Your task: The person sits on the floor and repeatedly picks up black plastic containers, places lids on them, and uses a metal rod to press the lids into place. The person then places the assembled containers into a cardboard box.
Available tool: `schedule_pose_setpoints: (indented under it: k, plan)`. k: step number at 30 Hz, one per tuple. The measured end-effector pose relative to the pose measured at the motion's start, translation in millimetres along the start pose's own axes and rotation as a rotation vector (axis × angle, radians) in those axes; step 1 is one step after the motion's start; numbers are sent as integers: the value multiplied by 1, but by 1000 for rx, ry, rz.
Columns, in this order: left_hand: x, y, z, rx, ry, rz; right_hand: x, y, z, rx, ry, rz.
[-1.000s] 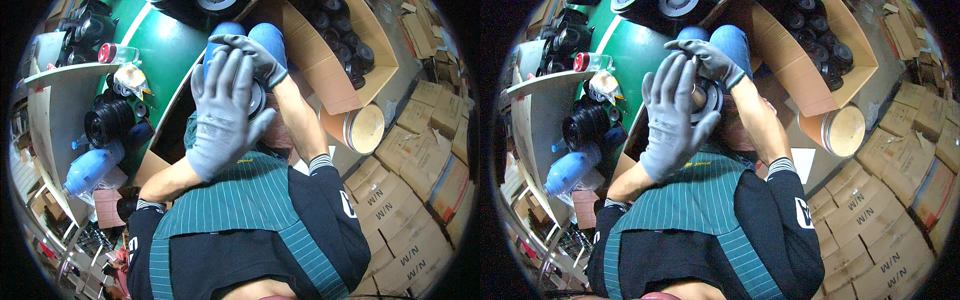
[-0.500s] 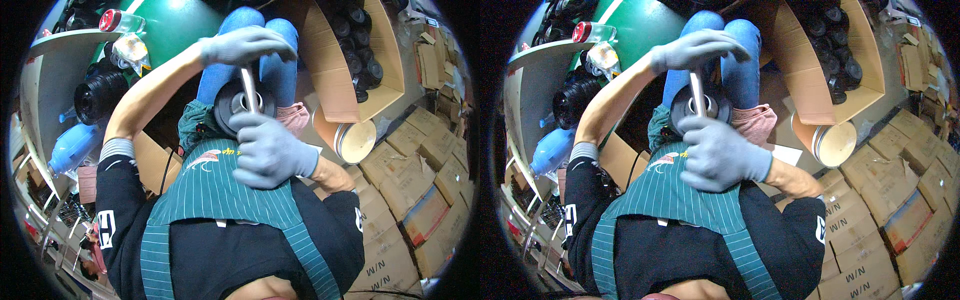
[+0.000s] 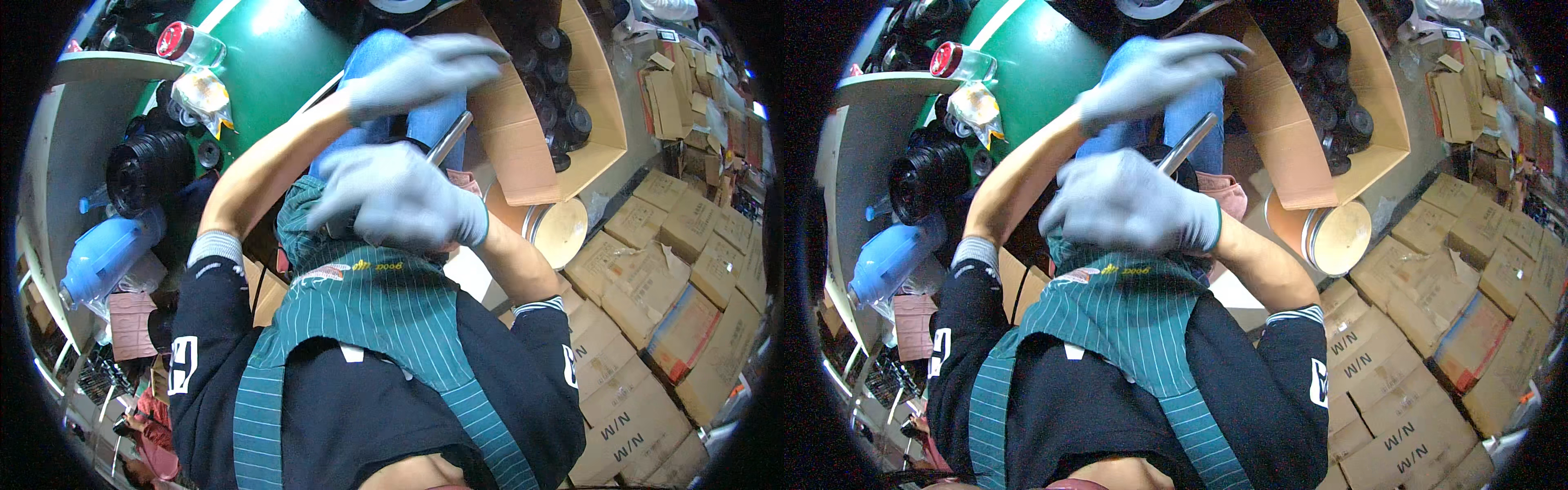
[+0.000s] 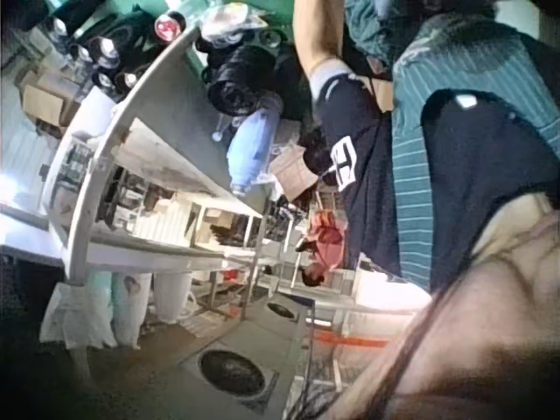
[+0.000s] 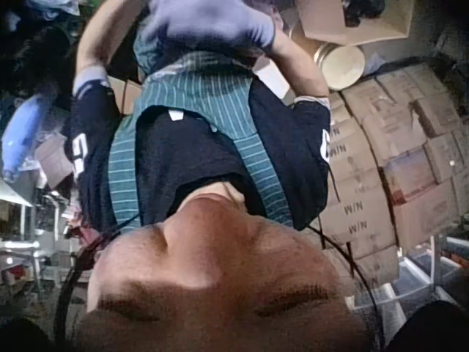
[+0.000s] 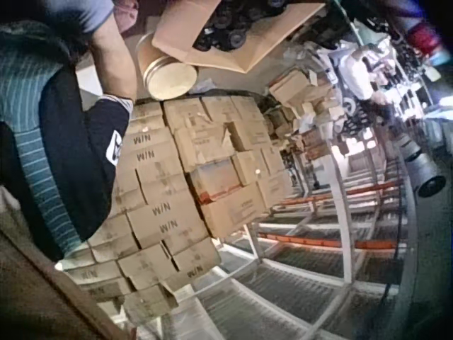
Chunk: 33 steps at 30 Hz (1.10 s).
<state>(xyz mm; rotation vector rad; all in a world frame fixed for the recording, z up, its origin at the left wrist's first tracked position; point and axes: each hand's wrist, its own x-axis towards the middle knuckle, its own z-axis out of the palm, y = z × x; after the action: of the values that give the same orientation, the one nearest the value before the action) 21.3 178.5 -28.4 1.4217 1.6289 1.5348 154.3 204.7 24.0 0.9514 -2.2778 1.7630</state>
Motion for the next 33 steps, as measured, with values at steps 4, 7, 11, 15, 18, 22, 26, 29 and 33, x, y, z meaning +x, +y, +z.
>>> schedule_pose_setpoints:
  k: [4,7,11,15,18,22,26,29,33]
  plan:
    - [-66,73,-85,320,178,-91,-4,26,1,925,883,150]
    - [-102,162,-43,815,-167,-367,-14,57,-9,1179,838,246]
    - [-123,128,37,1231,-63,-514,28,32,-5,1110,959,619]
    - [-121,123,19,1100,31,-433,-15,32,-32,-810,128,260]
    - [-120,103,8,885,-39,-328,-63,56,-10,-881,242,350]
    - [-132,94,-21,653,-153,-263,-50,18,6,-1072,164,532]
    - [-124,60,-57,513,-351,-41,-56,3,32,-1166,315,613]
    - [-112,47,-58,483,-340,38,-62,8,30,-1229,377,606]
    - [-121,50,-66,545,-192,-81,-53,-7,24,-1090,361,586]
